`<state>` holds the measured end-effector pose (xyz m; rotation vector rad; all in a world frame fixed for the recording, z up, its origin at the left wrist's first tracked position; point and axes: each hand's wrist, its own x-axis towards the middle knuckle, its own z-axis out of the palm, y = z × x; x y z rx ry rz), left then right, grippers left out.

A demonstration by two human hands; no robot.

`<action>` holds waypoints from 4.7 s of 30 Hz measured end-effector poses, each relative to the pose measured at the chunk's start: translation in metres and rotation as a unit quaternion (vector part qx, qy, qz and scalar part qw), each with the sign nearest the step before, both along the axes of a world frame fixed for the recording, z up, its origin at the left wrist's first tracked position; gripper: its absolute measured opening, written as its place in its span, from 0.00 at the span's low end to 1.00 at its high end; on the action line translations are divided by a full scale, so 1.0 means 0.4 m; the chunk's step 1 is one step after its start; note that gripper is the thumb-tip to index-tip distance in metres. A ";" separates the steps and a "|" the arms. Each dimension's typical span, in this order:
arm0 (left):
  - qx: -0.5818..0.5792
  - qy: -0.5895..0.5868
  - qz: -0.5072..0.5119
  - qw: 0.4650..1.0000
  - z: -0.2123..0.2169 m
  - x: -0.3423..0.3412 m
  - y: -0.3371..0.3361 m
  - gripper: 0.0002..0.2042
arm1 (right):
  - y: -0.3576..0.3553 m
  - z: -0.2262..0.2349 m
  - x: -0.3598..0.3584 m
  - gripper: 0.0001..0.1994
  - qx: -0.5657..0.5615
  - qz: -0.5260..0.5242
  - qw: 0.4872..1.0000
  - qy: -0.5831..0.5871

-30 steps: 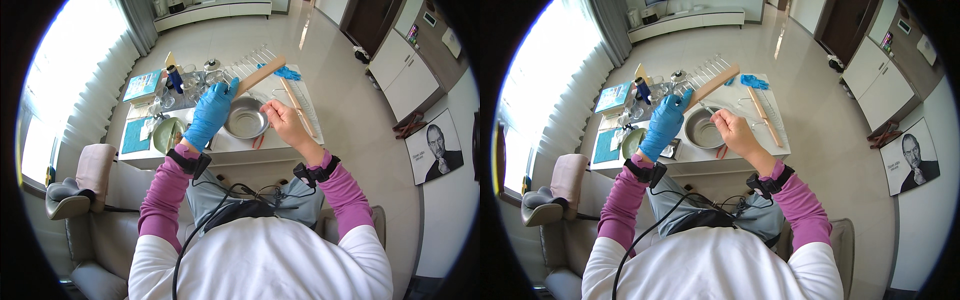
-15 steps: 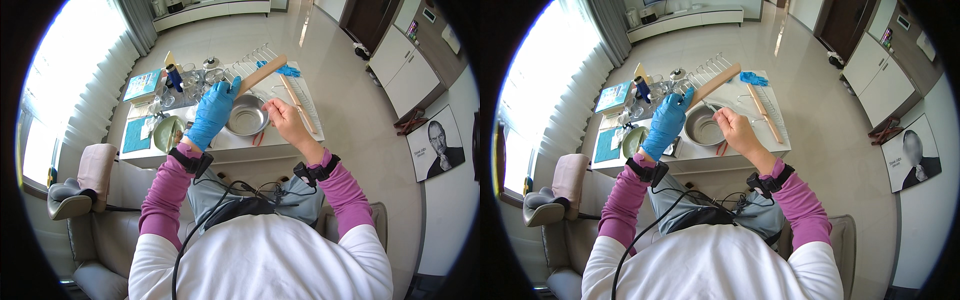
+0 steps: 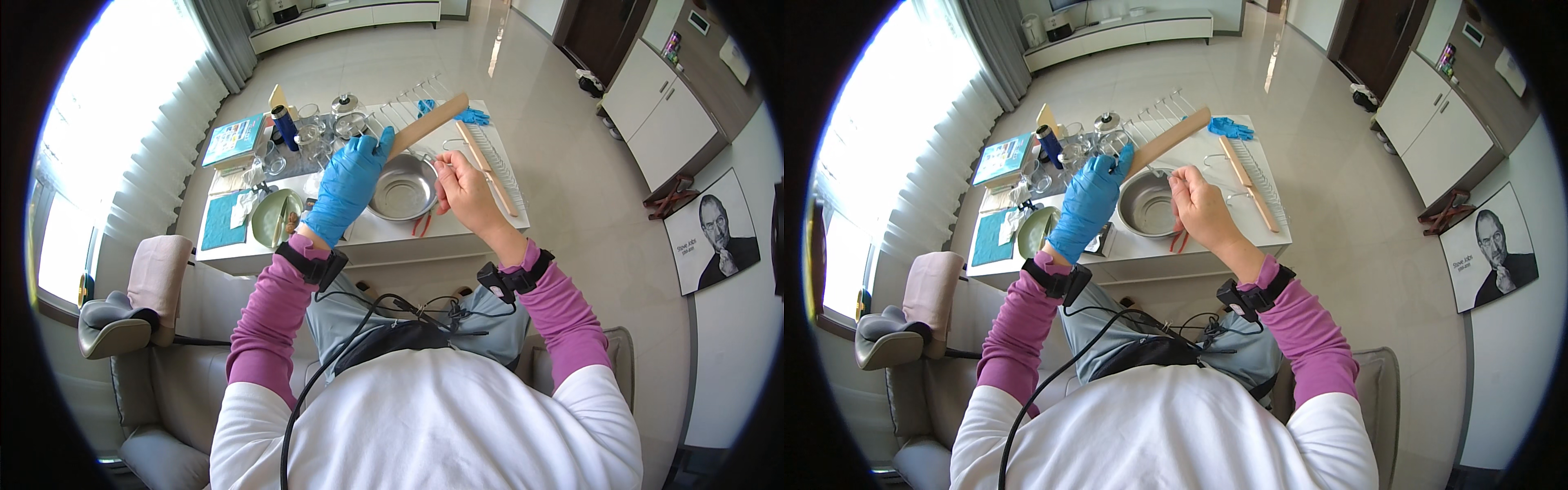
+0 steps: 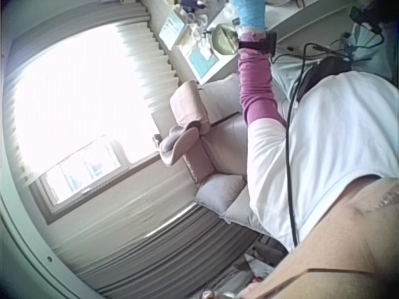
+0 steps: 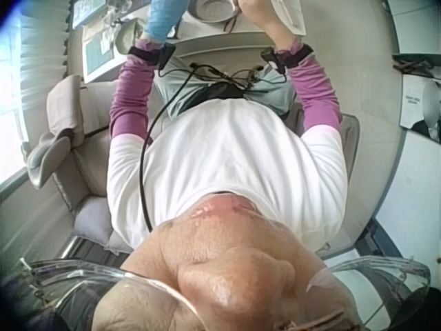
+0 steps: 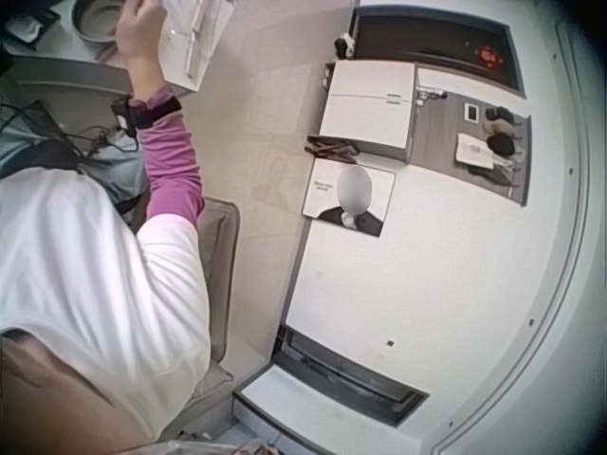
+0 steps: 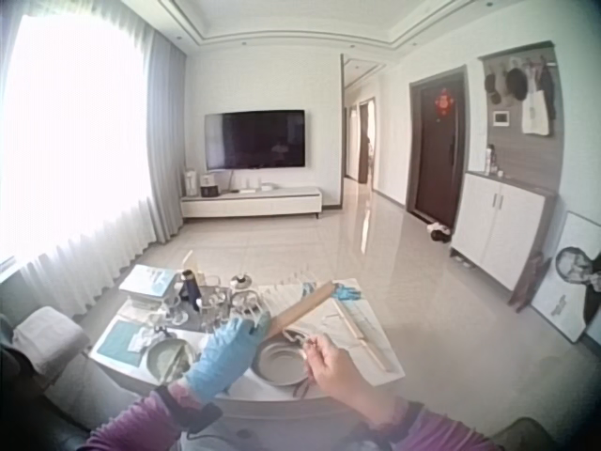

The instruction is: The person assembles a wooden rack with metal wire hooks. They insert each hook into pre-drilled holes on the wooden base, then bend the wire to secure it in place. The person handles multiple hooks and two wooden racks, placing completed racks on the table.

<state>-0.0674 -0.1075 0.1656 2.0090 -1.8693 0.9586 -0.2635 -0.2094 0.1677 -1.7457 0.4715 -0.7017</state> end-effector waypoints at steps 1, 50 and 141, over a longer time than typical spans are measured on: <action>0.003 -0.001 0.004 1.000 -0.002 -0.001 0.001 0.28 | 0.000 0.005 -0.001 0.11 0.010 0.007 1.000 0.007; 0.013 0.180 0.021 0.983 -0.013 -0.025 -0.008 0.30 | -0.046 -0.044 0.008 0.38 0.286 0.192 0.931 -0.124; -0.023 0.936 -0.141 0.323 -0.312 0.231 0.042 0.22 | -0.378 -0.749 0.032 0.34 0.133 -0.014 0.922 0.363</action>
